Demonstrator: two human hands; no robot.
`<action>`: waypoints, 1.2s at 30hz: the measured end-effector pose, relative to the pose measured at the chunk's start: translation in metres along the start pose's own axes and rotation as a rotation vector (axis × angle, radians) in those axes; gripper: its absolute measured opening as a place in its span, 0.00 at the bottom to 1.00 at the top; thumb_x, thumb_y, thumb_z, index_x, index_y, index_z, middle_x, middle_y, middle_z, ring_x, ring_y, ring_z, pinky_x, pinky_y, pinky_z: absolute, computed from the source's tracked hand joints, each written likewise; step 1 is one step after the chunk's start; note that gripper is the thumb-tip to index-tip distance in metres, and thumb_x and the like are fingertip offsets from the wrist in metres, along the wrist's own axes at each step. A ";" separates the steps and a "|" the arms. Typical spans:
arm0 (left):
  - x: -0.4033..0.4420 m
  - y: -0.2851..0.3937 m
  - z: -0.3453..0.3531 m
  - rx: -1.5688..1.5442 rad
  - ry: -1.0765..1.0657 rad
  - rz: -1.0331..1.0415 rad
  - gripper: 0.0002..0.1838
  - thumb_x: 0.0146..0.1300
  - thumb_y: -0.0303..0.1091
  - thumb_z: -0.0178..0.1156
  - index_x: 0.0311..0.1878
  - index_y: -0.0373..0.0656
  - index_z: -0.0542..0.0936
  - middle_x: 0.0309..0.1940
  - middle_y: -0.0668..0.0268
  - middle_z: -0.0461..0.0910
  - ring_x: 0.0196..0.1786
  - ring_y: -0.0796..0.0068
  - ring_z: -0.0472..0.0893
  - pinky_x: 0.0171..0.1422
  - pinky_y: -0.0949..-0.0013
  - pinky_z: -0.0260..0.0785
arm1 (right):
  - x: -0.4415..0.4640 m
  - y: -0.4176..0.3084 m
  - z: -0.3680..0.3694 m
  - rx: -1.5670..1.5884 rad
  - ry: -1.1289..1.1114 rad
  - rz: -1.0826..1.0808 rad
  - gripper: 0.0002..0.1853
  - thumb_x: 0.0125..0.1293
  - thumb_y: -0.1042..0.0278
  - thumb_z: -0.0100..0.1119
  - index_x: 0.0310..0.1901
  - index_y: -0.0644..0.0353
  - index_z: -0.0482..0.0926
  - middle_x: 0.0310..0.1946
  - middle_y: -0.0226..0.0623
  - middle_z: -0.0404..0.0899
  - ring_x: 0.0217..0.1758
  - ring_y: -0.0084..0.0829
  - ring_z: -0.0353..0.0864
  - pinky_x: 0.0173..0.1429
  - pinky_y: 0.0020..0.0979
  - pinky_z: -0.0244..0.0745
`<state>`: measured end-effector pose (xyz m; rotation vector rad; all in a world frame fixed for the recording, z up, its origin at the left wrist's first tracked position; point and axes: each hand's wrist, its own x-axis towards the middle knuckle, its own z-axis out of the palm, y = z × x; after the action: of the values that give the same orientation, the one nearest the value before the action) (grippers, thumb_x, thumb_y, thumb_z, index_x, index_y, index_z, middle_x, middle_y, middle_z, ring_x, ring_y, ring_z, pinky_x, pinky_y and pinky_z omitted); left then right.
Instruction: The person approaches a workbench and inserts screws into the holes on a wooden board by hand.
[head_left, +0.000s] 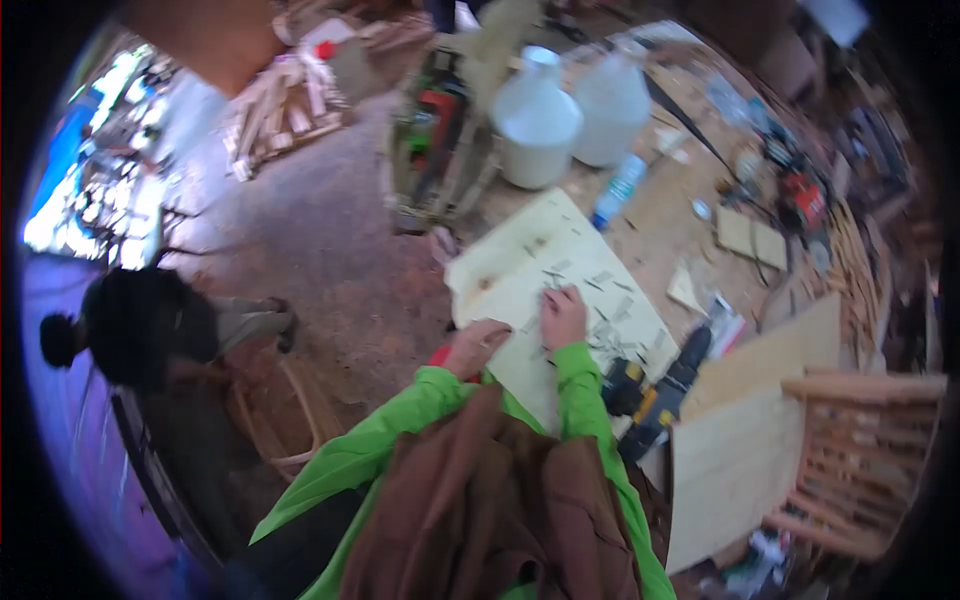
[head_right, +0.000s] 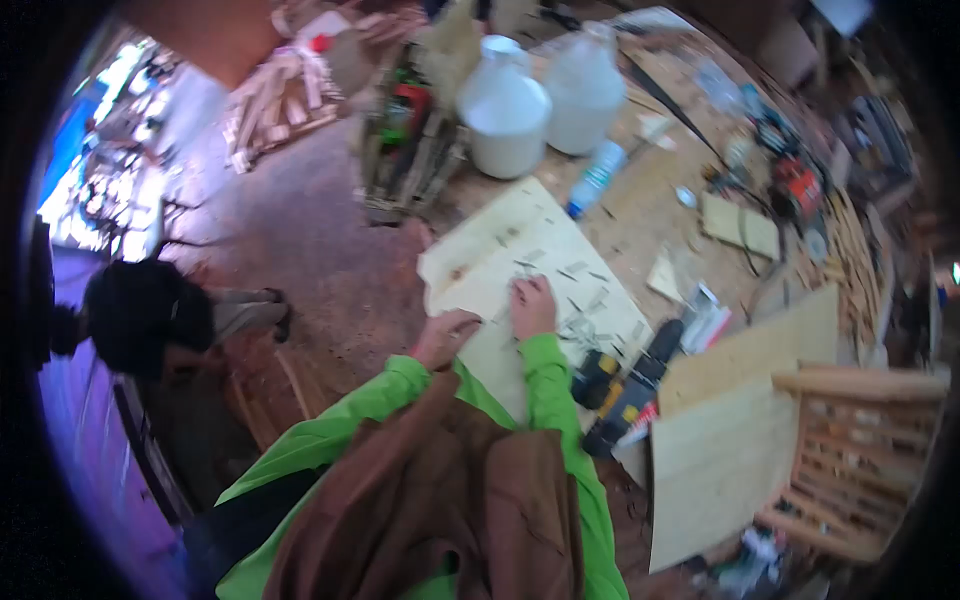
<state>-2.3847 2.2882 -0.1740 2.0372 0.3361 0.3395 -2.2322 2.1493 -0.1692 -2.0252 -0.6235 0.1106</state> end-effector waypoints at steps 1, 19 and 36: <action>-0.003 -0.012 0.007 -0.014 -0.003 -0.007 0.07 0.62 0.31 0.67 0.42 0.41 0.85 0.37 0.61 0.85 0.36 0.66 0.84 0.45 0.65 0.77 | 0.005 0.000 0.000 -0.087 -0.012 -0.060 0.06 0.61 0.75 0.61 0.39 0.65 0.82 0.35 0.46 0.75 0.37 0.45 0.78 0.42 0.39 0.75; 0.002 0.002 -0.006 0.019 -0.018 0.174 0.08 0.66 0.34 0.62 0.42 0.41 0.83 0.35 0.59 0.83 0.39 0.55 0.82 0.45 0.55 0.74 | 0.020 -0.026 0.005 -0.374 -0.219 0.177 0.06 0.54 0.73 0.61 0.28 0.68 0.78 0.33 0.45 0.75 0.35 0.46 0.77 0.40 0.43 0.74; 0.005 0.004 0.001 0.015 -0.033 -0.043 0.08 0.60 0.28 0.68 0.42 0.41 0.85 0.33 0.63 0.85 0.32 0.73 0.82 0.40 0.70 0.75 | -0.067 -0.009 -0.014 -0.299 0.010 -0.029 0.05 0.51 0.64 0.69 0.31 0.49 0.87 0.39 0.32 0.73 0.46 0.37 0.72 0.50 0.40 0.64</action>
<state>-2.3798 2.2873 -0.1705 2.0446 0.3625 0.2770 -2.2893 2.1098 -0.1656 -2.3016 -0.6957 -0.0119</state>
